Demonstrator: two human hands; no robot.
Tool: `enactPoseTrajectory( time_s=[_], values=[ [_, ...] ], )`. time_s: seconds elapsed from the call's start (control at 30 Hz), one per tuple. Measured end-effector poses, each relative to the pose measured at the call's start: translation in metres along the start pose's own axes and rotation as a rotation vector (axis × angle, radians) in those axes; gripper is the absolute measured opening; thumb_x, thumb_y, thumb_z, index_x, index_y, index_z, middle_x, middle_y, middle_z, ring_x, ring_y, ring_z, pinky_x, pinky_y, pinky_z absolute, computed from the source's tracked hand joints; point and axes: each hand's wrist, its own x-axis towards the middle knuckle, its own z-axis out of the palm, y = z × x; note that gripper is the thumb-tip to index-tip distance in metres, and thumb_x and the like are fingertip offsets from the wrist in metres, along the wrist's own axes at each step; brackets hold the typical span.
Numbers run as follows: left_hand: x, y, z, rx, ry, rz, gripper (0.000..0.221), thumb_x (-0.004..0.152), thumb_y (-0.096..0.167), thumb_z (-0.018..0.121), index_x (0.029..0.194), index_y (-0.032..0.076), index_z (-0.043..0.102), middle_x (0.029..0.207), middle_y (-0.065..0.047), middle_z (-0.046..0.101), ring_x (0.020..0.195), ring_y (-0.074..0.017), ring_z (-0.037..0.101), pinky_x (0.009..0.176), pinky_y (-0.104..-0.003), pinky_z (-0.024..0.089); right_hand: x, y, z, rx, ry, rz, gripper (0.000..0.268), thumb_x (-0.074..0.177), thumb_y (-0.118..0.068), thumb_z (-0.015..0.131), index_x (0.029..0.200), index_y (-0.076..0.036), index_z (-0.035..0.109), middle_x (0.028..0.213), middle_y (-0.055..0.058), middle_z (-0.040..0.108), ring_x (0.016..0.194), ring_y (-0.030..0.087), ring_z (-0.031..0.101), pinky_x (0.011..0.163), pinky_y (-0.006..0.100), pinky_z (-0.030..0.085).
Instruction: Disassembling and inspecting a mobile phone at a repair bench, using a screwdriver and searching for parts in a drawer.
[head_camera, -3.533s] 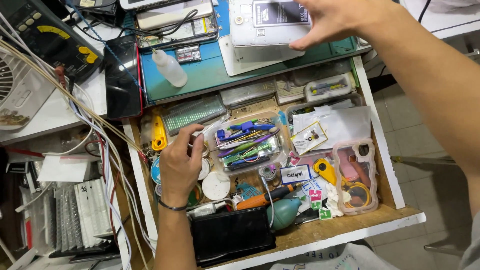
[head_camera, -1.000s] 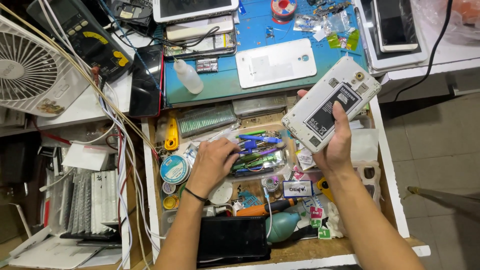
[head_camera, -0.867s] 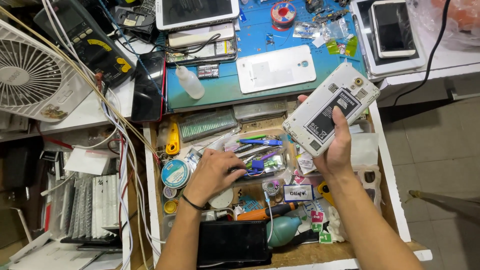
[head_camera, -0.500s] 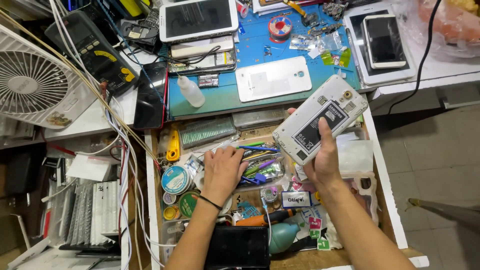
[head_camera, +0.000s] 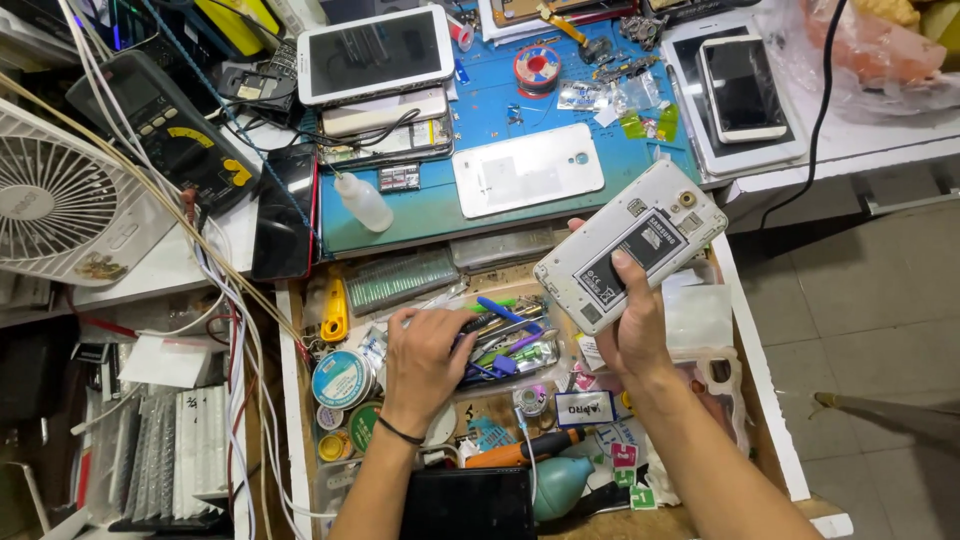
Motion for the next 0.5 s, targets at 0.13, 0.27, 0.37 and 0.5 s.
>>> enactPoseTrajectory(
  time_s=[0.13, 0.27, 0.37, 0.5],
  values=[
    [0.004, 0.007, -0.014, -0.288, 0.034, -0.068, 0.020, 0.086, 0.018, 0.080, 0.105, 0.023, 0.076, 0.085, 0.003, 0.076, 0.085, -0.0167, 0.074, 0.093, -0.038, 0.049, 0.002, 0.002, -0.004, 0.005, 0.006, 0.001, 0.054, 0.092, -0.023, 0.056, 0.144, -0.012, 0.046, 0.138, 0.023, 0.061, 0.120, 0.027, 0.065, 0.098, 0.044, 0.057],
    [0.008, 0.006, -0.022, -0.601, 0.132, -0.172, 0.021, 0.079, 0.011, 0.085, 0.099, 0.018, 0.080, 0.081, -0.003, 0.078, 0.078, -0.0213, 0.076, 0.078, -0.035, 0.056, 0.005, 0.003, -0.006, 0.038, 0.039, 0.010, 0.056, 0.090, -0.020, 0.055, 0.145, -0.014, 0.046, 0.141, 0.019, 0.060, 0.122, 0.025, 0.063, 0.100, 0.044, 0.056],
    [0.007, 0.007, -0.029, -0.724, 0.179, -0.232, 0.022, 0.077, 0.008, 0.087, 0.098, 0.014, 0.081, 0.082, -0.006, 0.078, 0.077, -0.0191, 0.075, 0.076, -0.034, 0.057, 0.015, 0.056, -0.077, 0.081, 0.120, 0.053, 0.060, 0.089, -0.016, 0.054, 0.148, -0.014, 0.044, 0.138, 0.020, 0.060, 0.117, 0.029, 0.065, 0.101, 0.047, 0.055],
    [0.004, -0.006, -0.025, -1.051, 0.293, -0.378, 0.020, 0.085, 0.007, 0.082, 0.103, 0.000, 0.075, 0.099, -0.013, 0.073, 0.094, -0.0199, 0.073, 0.090, -0.032, 0.059, 0.019, 0.058, -0.087, 0.062, 0.195, 0.035, 0.053, 0.089, -0.008, 0.058, 0.142, -0.012, 0.054, 0.120, 0.016, 0.068, 0.100, 0.026, 0.071, 0.090, 0.043, 0.061]
  ],
)
